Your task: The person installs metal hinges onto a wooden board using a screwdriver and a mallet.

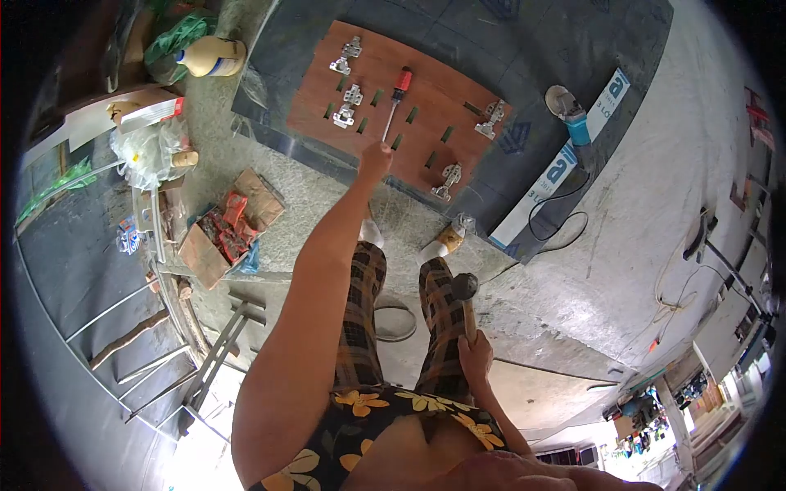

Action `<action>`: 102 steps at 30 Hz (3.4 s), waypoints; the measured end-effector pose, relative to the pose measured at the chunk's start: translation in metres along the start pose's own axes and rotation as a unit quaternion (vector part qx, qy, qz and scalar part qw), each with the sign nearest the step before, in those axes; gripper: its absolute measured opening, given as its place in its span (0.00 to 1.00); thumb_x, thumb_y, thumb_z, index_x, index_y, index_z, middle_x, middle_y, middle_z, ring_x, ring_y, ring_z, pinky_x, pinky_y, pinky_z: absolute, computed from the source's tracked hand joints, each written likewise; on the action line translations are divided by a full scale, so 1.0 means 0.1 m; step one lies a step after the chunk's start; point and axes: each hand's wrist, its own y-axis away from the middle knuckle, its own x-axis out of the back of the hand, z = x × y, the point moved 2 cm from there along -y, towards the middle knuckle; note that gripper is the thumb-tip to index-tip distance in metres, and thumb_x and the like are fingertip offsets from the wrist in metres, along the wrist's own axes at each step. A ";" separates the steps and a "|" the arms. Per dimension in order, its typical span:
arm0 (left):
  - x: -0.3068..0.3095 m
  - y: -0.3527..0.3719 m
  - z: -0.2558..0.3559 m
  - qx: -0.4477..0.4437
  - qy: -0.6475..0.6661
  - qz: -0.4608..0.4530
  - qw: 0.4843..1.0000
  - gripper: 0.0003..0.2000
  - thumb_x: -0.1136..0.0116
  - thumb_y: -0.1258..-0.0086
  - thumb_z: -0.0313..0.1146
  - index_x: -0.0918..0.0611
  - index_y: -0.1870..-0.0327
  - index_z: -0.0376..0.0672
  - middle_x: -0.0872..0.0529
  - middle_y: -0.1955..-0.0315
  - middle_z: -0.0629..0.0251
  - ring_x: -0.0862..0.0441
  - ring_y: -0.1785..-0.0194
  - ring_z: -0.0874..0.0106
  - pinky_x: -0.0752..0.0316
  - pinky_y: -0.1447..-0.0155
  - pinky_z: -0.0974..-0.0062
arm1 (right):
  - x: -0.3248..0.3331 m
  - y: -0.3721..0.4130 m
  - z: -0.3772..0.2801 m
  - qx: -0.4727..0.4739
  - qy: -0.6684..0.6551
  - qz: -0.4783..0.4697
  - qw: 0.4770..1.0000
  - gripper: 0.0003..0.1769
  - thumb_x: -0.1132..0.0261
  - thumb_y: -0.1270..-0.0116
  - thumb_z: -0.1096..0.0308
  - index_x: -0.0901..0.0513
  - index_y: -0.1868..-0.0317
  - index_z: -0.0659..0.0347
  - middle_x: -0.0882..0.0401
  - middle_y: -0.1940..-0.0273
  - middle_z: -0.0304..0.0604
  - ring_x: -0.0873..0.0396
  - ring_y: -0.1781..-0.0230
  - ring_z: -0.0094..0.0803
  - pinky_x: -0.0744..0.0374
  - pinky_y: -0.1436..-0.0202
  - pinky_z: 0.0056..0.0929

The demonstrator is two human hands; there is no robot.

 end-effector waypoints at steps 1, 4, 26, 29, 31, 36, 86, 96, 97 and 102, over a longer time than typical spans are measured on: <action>0.02 -0.13 0.01 -0.003 -0.023 0.024 0.999 0.11 0.41 0.33 0.36 0.16 0.53 0.45 0.14 0.54 0.52 0.16 0.51 0.53 0.21 0.47 0.57 | 0.01 -0.01 -0.02 0.002 -0.020 0.012 1.000 0.17 0.35 0.37 0.58 0.22 0.60 0.66 0.20 0.69 0.62 0.19 0.66 0.61 0.24 0.62 0.52; 0.02 -0.46 0.04 0.002 0.078 0.095 0.992 0.14 0.38 0.35 0.38 0.18 0.50 0.45 0.14 0.52 0.52 0.16 0.51 0.54 0.21 0.47 0.58 | 0.04 -0.06 -0.11 0.011 -0.073 0.045 0.996 0.16 0.35 0.37 0.60 0.22 0.62 0.66 0.22 0.73 0.58 0.22 0.71 0.54 0.25 0.65 0.47; 0.15 -1.39 0.57 -0.052 -0.162 0.212 0.962 0.41 0.33 0.43 0.61 0.29 0.37 0.37 0.18 0.48 0.42 0.18 0.46 0.47 0.26 0.42 0.49 | -0.16 -3.36 0.15 0.080 -0.235 0.282 0.927 0.18 0.36 0.30 0.57 0.23 0.65 0.68 0.27 0.76 0.47 0.30 0.75 0.33 0.31 0.70 0.37; 0.10 -1.49 0.47 -0.055 -0.156 0.229 0.959 0.38 0.33 0.41 0.58 0.29 0.39 0.36 0.17 0.50 0.42 0.18 0.47 0.46 0.25 0.43 0.50 | -0.17 -3.60 -0.04 0.087 -0.285 0.251 0.921 0.18 0.36 0.30 0.57 0.23 0.66 0.67 0.27 0.77 0.47 0.30 0.76 0.32 0.31 0.71 0.36; 0.07 -1.57 0.39 -0.041 -0.156 0.225 0.961 0.36 0.32 0.40 0.55 0.28 0.39 0.35 0.17 0.51 0.41 0.17 0.47 0.46 0.24 0.45 0.51 | -0.18 -3.72 -0.10 0.096 -0.284 0.261 0.918 0.19 0.36 0.30 0.56 0.23 0.67 0.67 0.27 0.78 0.46 0.29 0.77 0.31 0.31 0.72 0.36; 0.24 -1.63 0.39 -0.073 -0.089 0.181 0.977 0.31 0.35 0.36 0.52 0.25 0.42 0.36 0.16 0.51 0.46 0.17 0.48 0.51 0.27 0.41 0.53 | -0.26 -3.83 -0.09 0.130 -0.304 0.263 0.906 0.20 0.36 0.30 0.54 0.22 0.69 0.66 0.28 0.80 0.43 0.30 0.80 0.29 0.31 0.74 0.35; 3.25 4.10 2.57 -0.147 0.801 -0.007 0.581 0.21 0.36 0.45 0.22 0.21 0.47 0.46 0.17 0.47 0.59 0.20 0.44 0.65 0.25 0.42 0.67 | 1.80 1.23 -2.32 0.329 -0.535 -0.163 0.761 0.05 0.33 0.31 0.67 0.18 0.60 0.59 0.17 0.67 0.40 0.36 0.86 0.15 0.34 0.80 0.21; 2.76 4.35 2.39 -0.075 0.800 0.006 0.595 0.21 0.36 0.37 0.25 0.23 0.42 0.45 0.18 0.43 0.57 0.18 0.47 0.67 0.23 0.46 0.67 | 1.74 0.99 -1.87 0.306 -0.438 -0.194 0.823 0.09 0.32 0.33 0.66 0.21 0.67 0.62 0.22 0.76 0.37 0.35 0.86 0.17 0.35 0.82 0.23; 2.72 4.37 2.38 -0.071 0.793 0.012 0.604 0.21 0.36 0.36 0.25 0.24 0.41 0.45 0.18 0.43 0.57 0.18 0.47 0.68 0.23 0.46 0.67 | 1.72 0.94 -1.81 0.303 -0.417 -0.195 0.834 0.10 0.32 0.33 0.66 0.21 0.68 0.62 0.23 0.77 0.37 0.35 0.87 0.17 0.35 0.82 0.23; 2.60 4.45 2.37 -0.066 0.737 0.036 0.672 0.23 0.39 0.33 0.24 0.26 0.36 0.44 0.17 0.43 0.61 0.19 0.45 0.71 0.24 0.45 0.70 | 1.62 0.81 -1.65 0.278 -0.349 -0.196 0.873 0.11 0.32 0.34 0.65 0.20 0.72 0.61 0.27 0.82 0.34 0.36 0.87 0.18 0.36 0.83 0.24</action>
